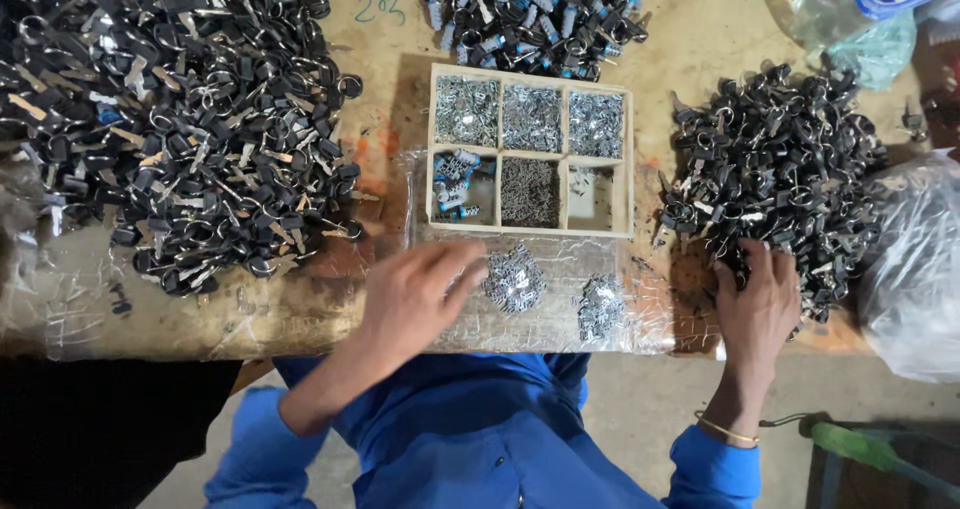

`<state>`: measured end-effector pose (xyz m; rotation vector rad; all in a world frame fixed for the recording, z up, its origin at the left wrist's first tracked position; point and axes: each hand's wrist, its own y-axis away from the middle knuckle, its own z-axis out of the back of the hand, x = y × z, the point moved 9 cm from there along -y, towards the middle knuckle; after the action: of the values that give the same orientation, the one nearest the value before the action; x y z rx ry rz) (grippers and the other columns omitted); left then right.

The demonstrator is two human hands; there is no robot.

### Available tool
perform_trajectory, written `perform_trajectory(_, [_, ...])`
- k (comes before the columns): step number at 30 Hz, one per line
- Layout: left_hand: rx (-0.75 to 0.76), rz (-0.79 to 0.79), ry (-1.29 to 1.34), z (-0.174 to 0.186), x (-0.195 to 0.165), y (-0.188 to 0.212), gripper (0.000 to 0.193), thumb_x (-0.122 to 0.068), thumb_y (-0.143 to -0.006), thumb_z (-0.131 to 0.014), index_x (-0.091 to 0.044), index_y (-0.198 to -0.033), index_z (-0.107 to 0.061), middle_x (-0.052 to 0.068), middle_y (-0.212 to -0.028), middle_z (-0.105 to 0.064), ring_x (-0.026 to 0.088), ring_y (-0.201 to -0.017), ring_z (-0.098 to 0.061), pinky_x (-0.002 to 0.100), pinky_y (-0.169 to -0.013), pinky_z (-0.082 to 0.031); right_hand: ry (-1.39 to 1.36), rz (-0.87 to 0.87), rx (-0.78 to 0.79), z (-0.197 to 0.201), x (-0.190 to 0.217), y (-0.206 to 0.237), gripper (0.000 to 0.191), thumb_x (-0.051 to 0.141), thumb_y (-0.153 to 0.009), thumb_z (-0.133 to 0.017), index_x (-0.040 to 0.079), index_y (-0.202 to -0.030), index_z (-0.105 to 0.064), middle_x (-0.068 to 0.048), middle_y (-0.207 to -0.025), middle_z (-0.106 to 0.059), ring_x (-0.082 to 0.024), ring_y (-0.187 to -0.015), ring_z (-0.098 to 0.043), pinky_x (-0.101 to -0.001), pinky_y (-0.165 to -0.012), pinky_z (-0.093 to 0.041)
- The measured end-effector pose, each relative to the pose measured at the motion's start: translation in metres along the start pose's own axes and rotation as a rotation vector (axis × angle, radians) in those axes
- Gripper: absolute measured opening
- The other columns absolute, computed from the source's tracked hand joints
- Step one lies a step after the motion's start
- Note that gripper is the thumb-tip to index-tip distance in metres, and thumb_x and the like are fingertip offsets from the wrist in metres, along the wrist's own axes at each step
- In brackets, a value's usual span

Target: The person assembles small lock cylinder components at a workbench. They pick tiny metal pins and springs from a compartment box, insert them by hand into black lock bodies, and place the completed assemblies into a compartment of the box, repeating the cycle.

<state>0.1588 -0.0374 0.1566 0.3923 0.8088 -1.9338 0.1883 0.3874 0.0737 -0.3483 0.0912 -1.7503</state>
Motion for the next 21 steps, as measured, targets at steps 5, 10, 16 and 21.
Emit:
perform_trajectory(5, [0.068,-0.02,-0.188,-0.005,0.016,-0.034,0.023,-0.02,-0.094,-0.073,-0.009,-0.113,-0.071,0.006,-0.105,-0.073,0.026,-0.092,-0.069,0.04,-0.074,-0.058,0.051,0.003,0.023,0.0,0.012,0.006,0.027,0.021,-0.098,-0.078,0.016,-0.123,-0.07,-0.011,-0.116,-0.061,-0.034,-0.112,-0.058,-0.0457,-0.094,-0.046])
perform_trajectory(10, [0.257,0.009,-0.303,-0.032,0.03,-0.058,0.025,-0.021,-0.088,-0.075,-0.003,-0.104,-0.072,0.011,-0.105,-0.067,0.03,-0.104,-0.062,0.044,-0.069,-0.057,-0.022,0.064,0.015,0.002,0.022,0.009,0.032,0.016,-0.1,-0.072,0.013,-0.131,-0.066,-0.01,-0.126,-0.062,-0.034,-0.119,-0.056,-0.0467,-0.1,-0.043])
perform_trajectory(16, [0.594,0.05,-0.421,-0.072,0.05,-0.071,0.03,-0.027,-0.079,-0.081,0.002,-0.079,-0.073,0.013,-0.105,-0.064,0.029,-0.109,-0.06,0.042,-0.067,-0.06,0.004,0.067,0.036,0.003,0.019,0.01,0.033,0.017,-0.097,-0.072,0.015,-0.13,-0.069,-0.011,-0.125,-0.061,-0.034,-0.117,-0.055,-0.0474,-0.1,-0.042])
perform_trajectory(21, [0.535,0.042,-0.324,-0.075,0.047,-0.079,0.019,-0.024,-0.085,-0.081,-0.005,-0.086,-0.077,0.011,-0.1,-0.065,0.028,-0.1,-0.065,0.041,-0.07,-0.06,-0.05,0.034,0.037,0.005,0.013,0.009,0.015,0.016,-0.108,-0.069,0.01,-0.122,-0.068,-0.009,-0.118,-0.063,-0.034,-0.119,-0.055,-0.047,-0.104,-0.041])
